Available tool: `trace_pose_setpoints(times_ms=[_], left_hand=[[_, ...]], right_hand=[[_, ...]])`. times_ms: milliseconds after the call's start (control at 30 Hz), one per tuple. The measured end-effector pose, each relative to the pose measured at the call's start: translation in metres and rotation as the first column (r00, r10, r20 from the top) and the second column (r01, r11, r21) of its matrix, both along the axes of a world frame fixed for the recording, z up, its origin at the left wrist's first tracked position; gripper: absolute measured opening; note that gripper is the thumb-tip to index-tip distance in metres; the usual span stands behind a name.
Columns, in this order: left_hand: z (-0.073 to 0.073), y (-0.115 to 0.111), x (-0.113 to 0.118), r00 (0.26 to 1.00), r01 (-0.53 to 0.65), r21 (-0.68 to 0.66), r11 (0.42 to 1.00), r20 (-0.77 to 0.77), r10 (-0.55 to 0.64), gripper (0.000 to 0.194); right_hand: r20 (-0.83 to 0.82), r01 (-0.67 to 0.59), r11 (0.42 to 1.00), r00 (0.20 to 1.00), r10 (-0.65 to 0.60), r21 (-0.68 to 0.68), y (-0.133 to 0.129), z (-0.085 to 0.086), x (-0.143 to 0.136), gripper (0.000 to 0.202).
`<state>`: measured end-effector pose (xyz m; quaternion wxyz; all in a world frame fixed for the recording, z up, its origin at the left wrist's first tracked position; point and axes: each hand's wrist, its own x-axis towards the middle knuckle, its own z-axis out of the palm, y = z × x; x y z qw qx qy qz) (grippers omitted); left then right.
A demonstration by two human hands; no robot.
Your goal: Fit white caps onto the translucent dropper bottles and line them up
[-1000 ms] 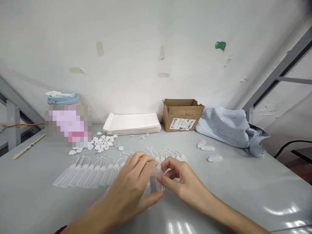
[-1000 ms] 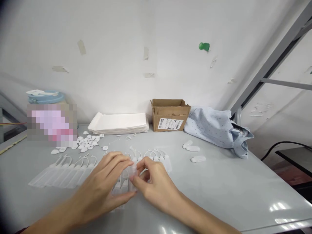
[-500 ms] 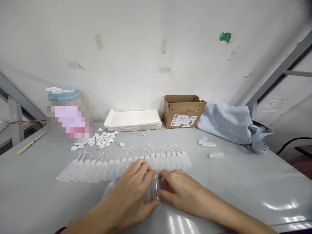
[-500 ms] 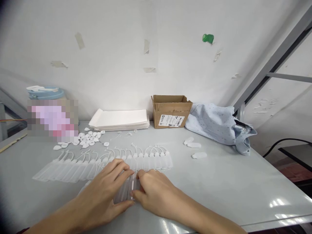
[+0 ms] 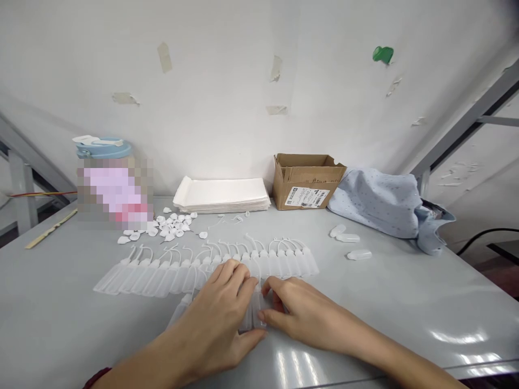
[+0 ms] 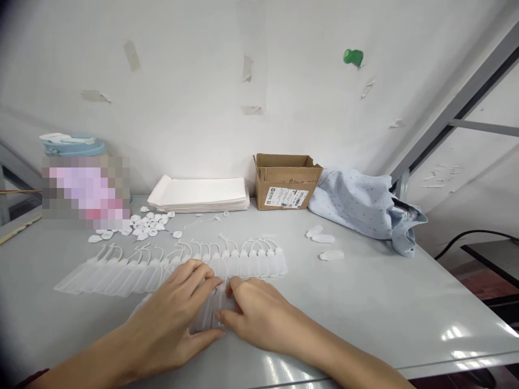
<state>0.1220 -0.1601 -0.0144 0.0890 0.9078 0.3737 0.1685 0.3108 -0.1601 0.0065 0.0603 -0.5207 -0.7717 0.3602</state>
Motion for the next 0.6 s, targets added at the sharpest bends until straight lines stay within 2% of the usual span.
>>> trace_pose_setpoints(times_ms=[300,600], left_hand=[[0.0000,-0.0005,-0.0057,0.999,-0.041,0.036,0.999,0.034,0.040,0.044],[-0.0021,-0.0026,-0.0098,0.997,-0.055,0.017,0.998,0.052,0.054,0.044]], right_hand=[[-0.033,-0.006,0.999,0.999,0.005,-0.034,0.0017,0.0004,0.0032,0.026],[-0.047,-0.027,0.998,0.999,0.024,-0.060,0.0070,0.0066,0.0091,0.030]])
